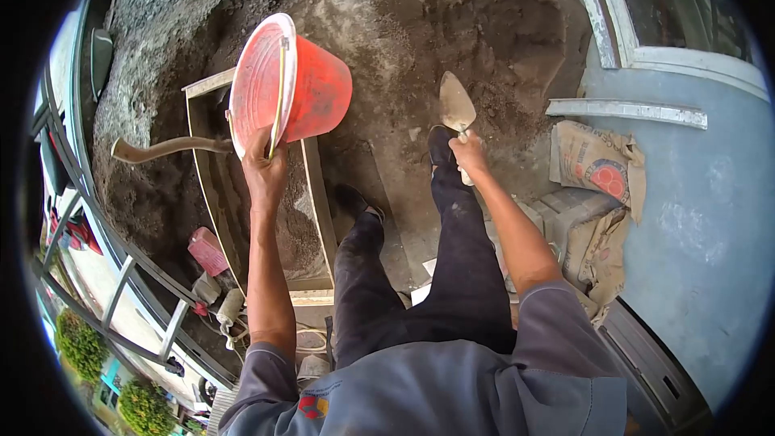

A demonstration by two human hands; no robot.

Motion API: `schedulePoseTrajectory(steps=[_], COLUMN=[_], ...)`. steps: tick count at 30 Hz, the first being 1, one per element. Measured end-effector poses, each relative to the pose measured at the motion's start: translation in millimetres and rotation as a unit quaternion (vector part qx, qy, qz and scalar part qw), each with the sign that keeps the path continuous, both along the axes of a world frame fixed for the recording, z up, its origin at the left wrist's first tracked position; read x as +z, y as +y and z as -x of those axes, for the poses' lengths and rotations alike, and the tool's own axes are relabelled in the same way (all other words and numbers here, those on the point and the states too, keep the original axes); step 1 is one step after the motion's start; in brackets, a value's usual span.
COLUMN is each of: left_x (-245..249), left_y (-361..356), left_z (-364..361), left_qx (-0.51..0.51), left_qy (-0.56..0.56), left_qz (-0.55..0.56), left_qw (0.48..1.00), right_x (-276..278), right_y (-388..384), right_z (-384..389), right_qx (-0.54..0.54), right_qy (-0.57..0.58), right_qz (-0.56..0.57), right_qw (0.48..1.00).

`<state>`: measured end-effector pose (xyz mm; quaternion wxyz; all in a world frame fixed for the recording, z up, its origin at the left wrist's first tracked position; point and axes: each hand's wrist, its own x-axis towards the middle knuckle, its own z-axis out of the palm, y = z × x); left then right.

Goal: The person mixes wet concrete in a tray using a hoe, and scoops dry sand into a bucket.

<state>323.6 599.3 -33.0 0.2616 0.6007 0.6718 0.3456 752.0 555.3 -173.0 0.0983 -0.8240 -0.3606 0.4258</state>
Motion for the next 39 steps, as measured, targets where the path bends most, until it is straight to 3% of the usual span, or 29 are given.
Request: schedulePoseTrajectory(steps=[3, 5, 10, 13, 16, 17, 19, 20, 21, 22, 24, 25, 26, 28, 31, 34, 35, 36, 37, 39], left_x=[-10.7, -39.9, -181.7, -247.6, -283.8, -288.8, -315.3, -327.6, -341.9, -363.6, -371.1, -370.4, -350.5, -345.1, -366.6, -372.0, -379.9, -371.6, -375.3, -380.7], left_y=[32.5, 61.7, 152.7, 211.0, 244.5, 250.6, 241.0, 232.6, 224.9, 215.6, 201.6, 203.2, 206.5, 214.0, 231.6, 259.7, 277.2, 286.7, 295.2, 305.7], left_z=[-50.6, -80.4, -132.2, -164.2, -184.8, -192.0, -203.6, -205.0, -203.8, -197.3, -211.1, -223.9, -252.3, -276.6, -296.5, -299.0, -289.0, -290.5, -296.2, -309.5], left_qx=[-0.144, -0.225, -0.399, -0.470, -0.451, -0.435, -0.291, -0.207, -0.149, -0.105, -0.102, -0.140, -0.149, -0.110, -0.032, -0.023, -0.032, -0.024, 0.003, 0.030], left_qy=[0.164, 0.261, 0.408, 0.517, 0.450, 0.463, 0.229, 0.102, 0.087, -0.012, -0.105, -0.004, -0.076, -0.007, 0.081, -0.060, -0.034, -0.094, -0.120, -0.150], left_qz=[-0.049, -0.042, -0.043, 0.028, -0.069, -0.011, -0.079, -0.107, -0.103, -0.052, 0.059, 0.023, 0.029, 0.083, -0.081, -0.025, -0.094, -0.053, -0.042, -0.038], left_qw=[0.975, 0.938, 0.820, 0.715, 0.767, 0.772, 0.926, 0.967, 0.980, 0.993, 0.988, 0.990, 0.986, 0.990, 0.993, 0.998, 0.994, 0.994, 0.992, 0.988], right_x=[-6.0, -35.7, -150.2, -205.7, -253.4, -259.8, -277.1, -286.7, -304.4, -323.0, -338.9, -348.5, -361.5, -383.6, -416.0, -426.1, -426.3, -429.5, -433.1, -414.9], right_y=[4.6, 16.3, 39.7, 64.3, 73.6, 80.0, 93.8, 97.7, 101.0, 104.5, 126.2, 135.3, 147.2, 166.9, 193.2, 217.3, 220.3, 218.0, 219.2, 229.8], right_z=[-40.1, -67.8, -118.6, -135.7, -157.1, -168.2, -190.8, -203.3, -218.9, -232.8, -255.8, -265.0, -273.7, -283.0, -275.3, -269.8, -265.7, -258.2, -244.7, -216.2], right_qx=[-0.113, -0.114, -0.046, -0.038, -0.019, -0.039, -0.069, -0.076, -0.040, -0.007, -0.066, -0.061, -0.057, -0.046, -0.072, -0.060, -0.049, -0.034, -0.023, 0.011], right_qy=[0.134, 0.111, 0.083, 0.138, 0.080, 0.061, 0.034, -0.006, -0.093, -0.180, -0.155, -0.179, -0.189, -0.205, -0.158, -0.121, -0.119, -0.117, -0.126, -0.066], right_qz=[0.077, 0.112, 0.128, 0.109, 0.039, 0.038, 0.018, 0.007, -0.042, -0.090, -0.072, -0.106, -0.113, -0.126, -0.159, -0.149, -0.158, -0.162, -0.248, -0.209], right_qw=[0.982, 0.981, 0.987, 0.984, 0.996, 0.997, 0.997, 0.997, 0.994, 0.979, 0.983, 0.976, 0.974, 0.970, 0.972, 0.980, 0.979, 0.979, 0.960, 0.976])
